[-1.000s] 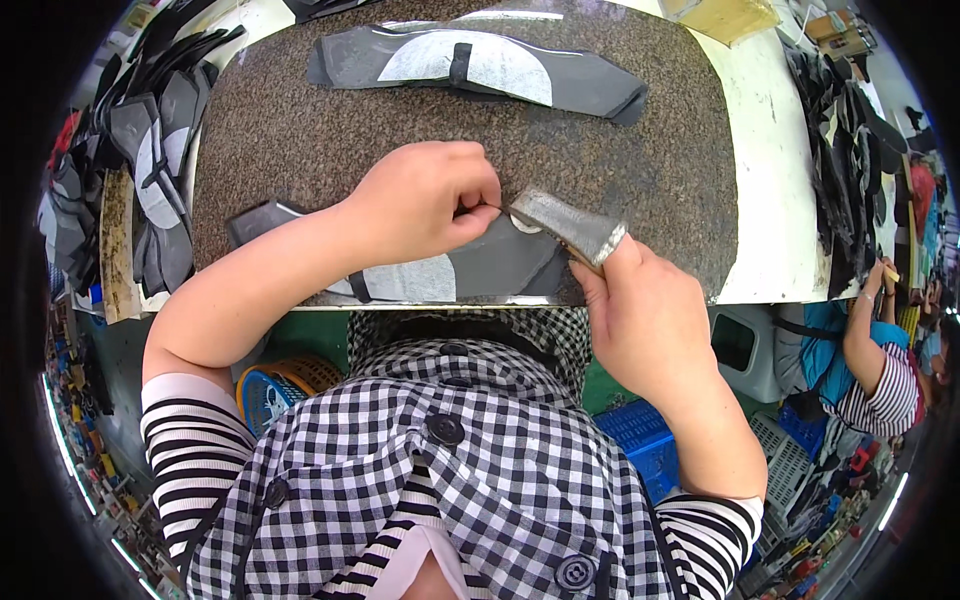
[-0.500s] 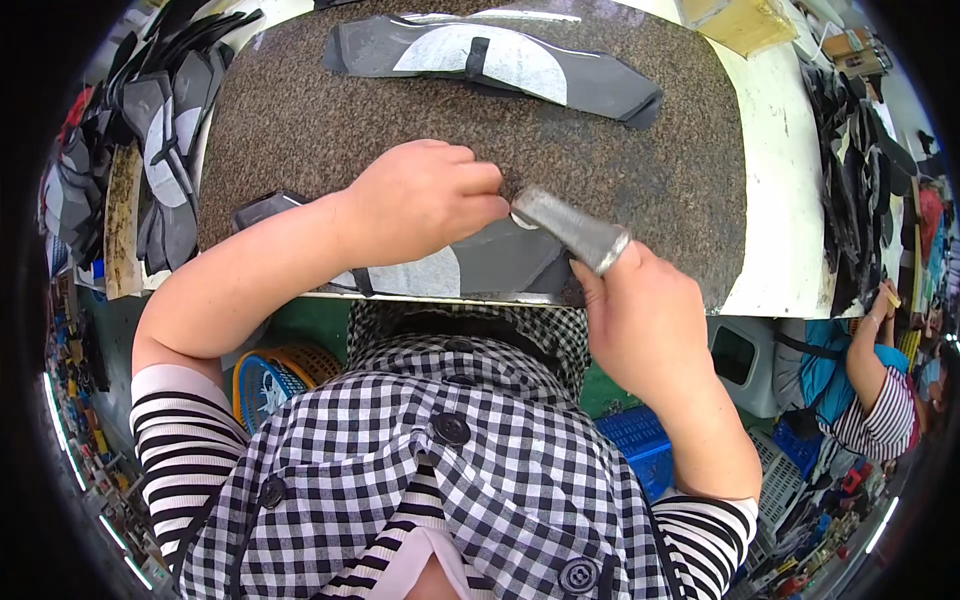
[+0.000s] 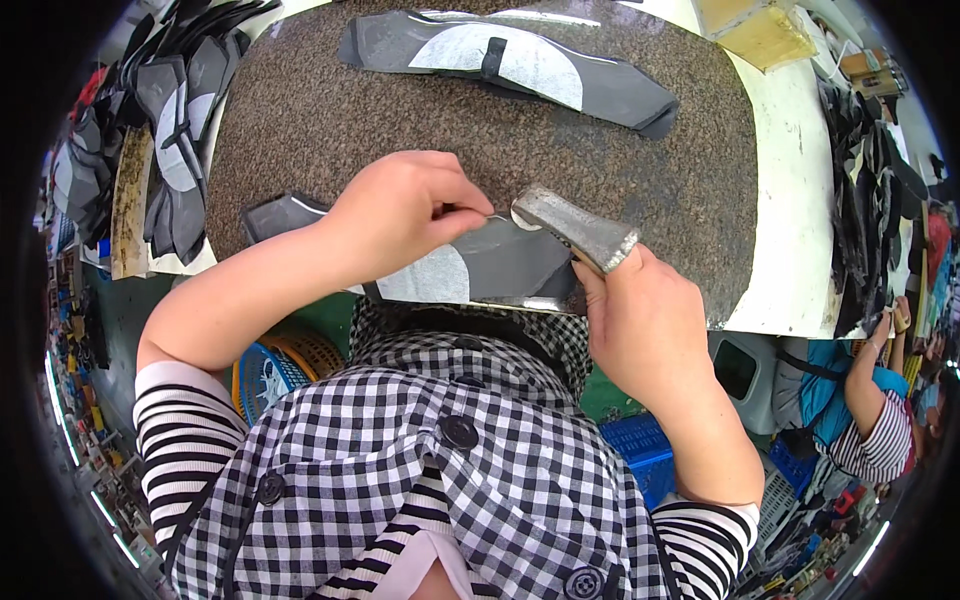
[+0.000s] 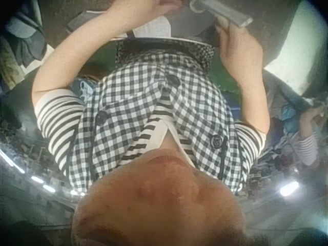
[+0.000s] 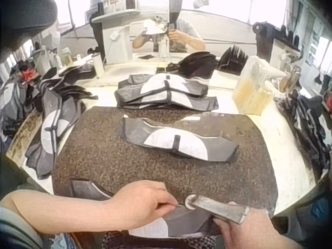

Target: The recorder is trimming and hammering shoe components at a workstation.

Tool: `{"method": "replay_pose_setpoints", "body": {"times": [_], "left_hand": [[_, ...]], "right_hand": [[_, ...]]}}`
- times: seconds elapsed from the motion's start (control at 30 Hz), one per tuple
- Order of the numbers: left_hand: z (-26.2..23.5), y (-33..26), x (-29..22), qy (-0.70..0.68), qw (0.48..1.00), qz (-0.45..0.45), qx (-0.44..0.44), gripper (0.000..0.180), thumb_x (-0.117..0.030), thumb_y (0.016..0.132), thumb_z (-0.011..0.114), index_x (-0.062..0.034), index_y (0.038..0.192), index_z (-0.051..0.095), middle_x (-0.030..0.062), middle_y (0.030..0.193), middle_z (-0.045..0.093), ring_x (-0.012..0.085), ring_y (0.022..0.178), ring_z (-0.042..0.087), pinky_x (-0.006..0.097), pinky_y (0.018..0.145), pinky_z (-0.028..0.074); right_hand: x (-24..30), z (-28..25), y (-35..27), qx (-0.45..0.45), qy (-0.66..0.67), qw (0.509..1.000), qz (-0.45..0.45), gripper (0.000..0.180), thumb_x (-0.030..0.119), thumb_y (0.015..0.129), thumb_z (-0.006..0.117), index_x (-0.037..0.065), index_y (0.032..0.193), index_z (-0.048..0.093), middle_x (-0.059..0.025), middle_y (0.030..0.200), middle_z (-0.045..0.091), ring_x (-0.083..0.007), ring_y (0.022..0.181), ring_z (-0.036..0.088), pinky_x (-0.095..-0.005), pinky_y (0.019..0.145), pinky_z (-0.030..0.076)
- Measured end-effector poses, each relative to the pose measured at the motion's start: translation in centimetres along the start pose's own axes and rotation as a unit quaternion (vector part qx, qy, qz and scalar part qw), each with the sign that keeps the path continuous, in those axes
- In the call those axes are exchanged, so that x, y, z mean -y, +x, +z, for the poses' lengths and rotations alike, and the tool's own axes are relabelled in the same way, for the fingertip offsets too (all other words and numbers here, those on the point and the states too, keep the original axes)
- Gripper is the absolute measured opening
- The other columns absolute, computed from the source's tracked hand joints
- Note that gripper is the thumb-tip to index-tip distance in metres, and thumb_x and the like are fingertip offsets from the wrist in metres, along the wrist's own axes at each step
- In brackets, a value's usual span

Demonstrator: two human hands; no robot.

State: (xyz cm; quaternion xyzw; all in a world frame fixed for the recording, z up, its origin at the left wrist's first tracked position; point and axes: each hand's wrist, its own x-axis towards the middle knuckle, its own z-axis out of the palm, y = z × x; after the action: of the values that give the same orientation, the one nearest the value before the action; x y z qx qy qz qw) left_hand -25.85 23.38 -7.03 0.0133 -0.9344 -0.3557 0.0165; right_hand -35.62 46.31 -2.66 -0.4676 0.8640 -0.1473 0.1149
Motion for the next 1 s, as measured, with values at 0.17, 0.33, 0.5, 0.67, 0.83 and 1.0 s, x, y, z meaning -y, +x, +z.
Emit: {"method": "replay_pose_setpoints", "body": {"times": [0.17, 0.33, 0.5, 0.67, 0.83, 1.0], "left_hand": [[0.9, -1.4, -0.7, 0.218, 0.957, 0.189, -0.041, 0.022, -0.014, 0.074, 0.063, -0.0055, 0.094, 0.067, 0.0046, 0.086, 0.059, 0.0216, 0.080, 0.058, 0.035, 0.072, 0.047], [1.1, -1.8, -1.1, 0.285, 0.933, 0.216, -0.043, 0.025, -0.016, 0.074, 0.060, -0.0017, 0.094, 0.065, 0.0053, 0.085, 0.057, 0.0205, 0.078, 0.055, 0.033, 0.069, 0.043], [0.2, -1.5, 0.4, 0.188, 0.974, 0.102, -0.071, 0.022, -0.017, 0.076, 0.069, -0.0045, 0.094, 0.067, 0.0041, 0.079, 0.060, 0.0211, 0.077, 0.059, 0.032, 0.069, 0.043], [-0.4, -2.5, 0.2, 0.143, 0.982, 0.120, -0.036, 0.011, -0.014, 0.076, 0.072, -0.0079, 0.085, 0.070, 0.0056, 0.079, 0.063, 0.0219, 0.076, 0.063, 0.035, 0.067, 0.048], [-2.6, -2.8, 1.5, -0.084, 0.989, -0.096, 0.068, 0.011, -0.013, 0.077, 0.067, -0.0049, 0.084, 0.070, 0.0072, 0.082, 0.061, 0.0250, 0.080, 0.063, 0.038, 0.069, 0.051], [-1.3, -4.7, 1.7, 0.197, 0.963, 0.181, -0.007, 0.011, -0.015, 0.078, 0.066, -0.0049, 0.084, 0.065, 0.0058, 0.081, 0.057, 0.0250, 0.081, 0.061, 0.039, 0.067, 0.051]], "right_hand": [[-0.1, -0.2, 0.4, 0.006, 0.038, 0.999, 0.014, 0.019, 0.014, 0.090, 0.059, 0.006, 0.107, 0.057, -0.0162, 0.085, 0.062, -0.0381, 0.075, 0.062, -0.0476, 0.063, 0.049], [0.5, 0.4, 0.4, -0.047, 0.014, 0.998, -0.046, 0.013, 0.011, 0.088, 0.061, 0.004, 0.098, 0.064, -0.0172, 0.088, 0.063, -0.0384, 0.075, 0.062, -0.0457, 0.065, 0.050], [1.4, 0.9, 0.3, -0.019, -0.017, 0.999, -0.020, 0.017, 0.013, 0.089, 0.060, 0.005, 0.103, 0.064, -0.0186, 0.085, 0.064, -0.0396, 0.075, 0.062, -0.0452, 0.065, 0.051], [1.5, 0.7, 0.7, -0.036, 0.017, 0.998, -0.049, 0.014, 0.013, 0.089, 0.061, 0.005, 0.101, 0.063, -0.0162, 0.084, 0.063, -0.0388, 0.075, 0.062, -0.0431, 0.064, 0.051], [2.4, 1.5, 0.6, -0.023, 0.001, 0.997, -0.076, 0.012, 0.011, 0.089, 0.061, 0.005, 0.100, 0.061, -0.0154, 0.085, 0.062, -0.0381, 0.073, 0.062, -0.0416, 0.060, 0.050], [3.0, 1.5, 1.2, -0.055, 0.026, 0.994, -0.095, 0.013, 0.011, 0.088, 0.063, 0.005, 0.099, 0.061, -0.0153, 0.083, 0.062, -0.0379, 0.070, 0.063, -0.0411, 0.058, 0.050]]}}
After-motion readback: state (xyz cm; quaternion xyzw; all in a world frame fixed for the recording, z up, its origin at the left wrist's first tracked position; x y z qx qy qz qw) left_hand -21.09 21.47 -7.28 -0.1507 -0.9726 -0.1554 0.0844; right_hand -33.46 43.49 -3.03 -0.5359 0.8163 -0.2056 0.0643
